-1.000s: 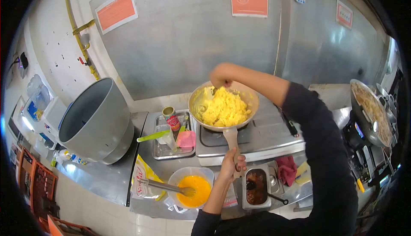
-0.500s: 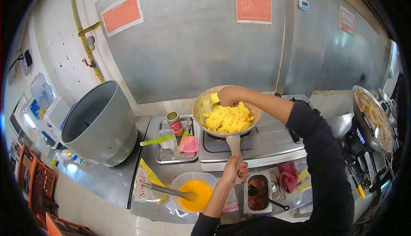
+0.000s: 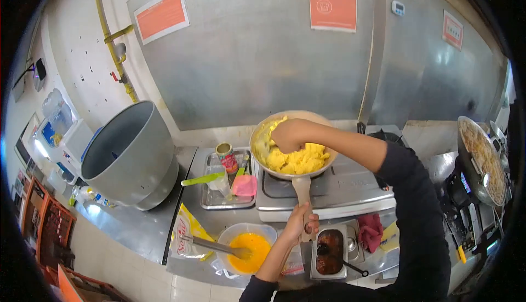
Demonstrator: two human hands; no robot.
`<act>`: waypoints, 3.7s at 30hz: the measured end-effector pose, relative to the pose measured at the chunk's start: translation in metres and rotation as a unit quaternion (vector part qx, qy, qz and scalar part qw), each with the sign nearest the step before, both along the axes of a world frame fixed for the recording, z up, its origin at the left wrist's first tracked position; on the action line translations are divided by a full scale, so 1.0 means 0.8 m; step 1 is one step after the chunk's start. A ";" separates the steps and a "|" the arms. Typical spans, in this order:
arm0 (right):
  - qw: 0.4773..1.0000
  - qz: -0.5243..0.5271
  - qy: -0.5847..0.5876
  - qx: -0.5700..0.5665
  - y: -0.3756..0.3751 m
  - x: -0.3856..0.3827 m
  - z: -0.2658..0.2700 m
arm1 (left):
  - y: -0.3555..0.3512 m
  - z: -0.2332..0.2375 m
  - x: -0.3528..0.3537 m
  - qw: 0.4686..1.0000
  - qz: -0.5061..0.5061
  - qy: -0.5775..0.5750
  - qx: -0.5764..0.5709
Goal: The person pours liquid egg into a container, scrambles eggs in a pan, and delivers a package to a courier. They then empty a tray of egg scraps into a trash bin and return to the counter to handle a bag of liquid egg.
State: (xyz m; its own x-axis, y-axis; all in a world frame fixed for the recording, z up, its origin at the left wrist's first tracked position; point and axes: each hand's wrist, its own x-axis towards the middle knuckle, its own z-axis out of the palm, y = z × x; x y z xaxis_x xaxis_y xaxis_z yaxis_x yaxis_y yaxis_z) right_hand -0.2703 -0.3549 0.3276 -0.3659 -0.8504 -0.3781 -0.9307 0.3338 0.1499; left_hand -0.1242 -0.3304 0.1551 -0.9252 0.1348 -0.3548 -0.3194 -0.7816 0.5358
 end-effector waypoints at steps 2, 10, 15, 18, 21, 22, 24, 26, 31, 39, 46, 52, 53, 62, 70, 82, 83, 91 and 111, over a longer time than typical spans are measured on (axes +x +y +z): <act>0.999 -0.016 0.024 -0.024 -0.022 -0.025 -0.041 | -0.001 0.001 -0.001 1.000 0.001 0.012 -0.013; 0.991 -0.115 0.040 -0.062 -0.038 -0.020 -0.031 | 0.009 0.005 -0.006 0.999 0.009 0.031 -0.001; 0.978 -0.178 -0.025 -0.108 -0.011 -0.062 -0.012 | -0.004 -0.005 -0.003 1.000 -0.003 0.020 -0.012; 0.984 -0.162 -0.004 -0.079 0.045 -0.048 0.051 | -0.004 -0.002 -0.001 1.000 -0.001 0.026 -0.017; 0.986 -0.142 0.065 -0.060 0.105 -0.010 0.092 | -0.003 -0.004 -0.001 0.999 0.015 0.034 0.011; 0.986 -0.085 0.134 -0.049 0.122 0.007 0.095 | -0.002 -0.004 -0.001 0.999 0.017 0.033 0.015; 0.983 -0.036 0.153 -0.098 0.149 0.048 0.088 | -0.001 0.002 0.000 0.999 0.028 0.013 0.007; 0.993 0.002 0.107 -0.046 0.157 0.069 0.066 | -0.001 0.007 0.003 1.000 0.030 0.008 0.002; 0.968 -0.002 0.115 -0.225 0.102 0.003 -0.084 | 0.001 0.004 0.001 0.999 0.038 -0.010 -0.003; 0.978 -0.056 0.174 -0.097 0.141 0.023 0.080 | -0.001 0.001 0.000 1.000 0.027 0.006 0.009; 0.962 -0.011 0.168 -0.215 0.110 -0.033 -0.075 | 0.002 0.001 0.001 0.999 0.039 0.000 -0.002; 0.978 -0.184 0.070 -0.068 0.107 -0.046 0.075 | -0.003 -0.001 -0.001 0.999 0.022 0.019 0.040; 0.968 -0.244 0.038 -0.030 0.108 -0.051 0.085 | -0.001 -0.001 0.001 0.999 0.024 0.017 0.043; 0.987 -0.123 -0.017 -0.102 0.131 -0.231 -0.039 | -0.002 0.003 -0.001 1.000 0.020 0.016 0.015; 0.955 0.079 0.233 -0.163 0.202 -0.135 -0.068 | -0.004 0.004 -0.001 1.000 0.019 0.016 0.012; 0.957 -0.276 -0.030 -0.078 0.182 -0.114 -0.020 | 0.003 0.002 -0.007 0.999 0.041 -0.009 -0.030; 0.954 -0.286 -0.040 -0.073 0.190 -0.122 -0.044 | 0.006 -0.005 -0.009 0.999 0.031 -0.021 -0.028; 0.981 -0.117 0.152 0.013 0.238 0.059 -0.061 | 0.039 -0.022 0.029 0.997 0.064 0.014 0.032; 0.965 0.021 0.207 -0.162 0.111 0.105 -0.342 | -0.029 -0.095 0.267 0.956 0.104 0.114 -0.249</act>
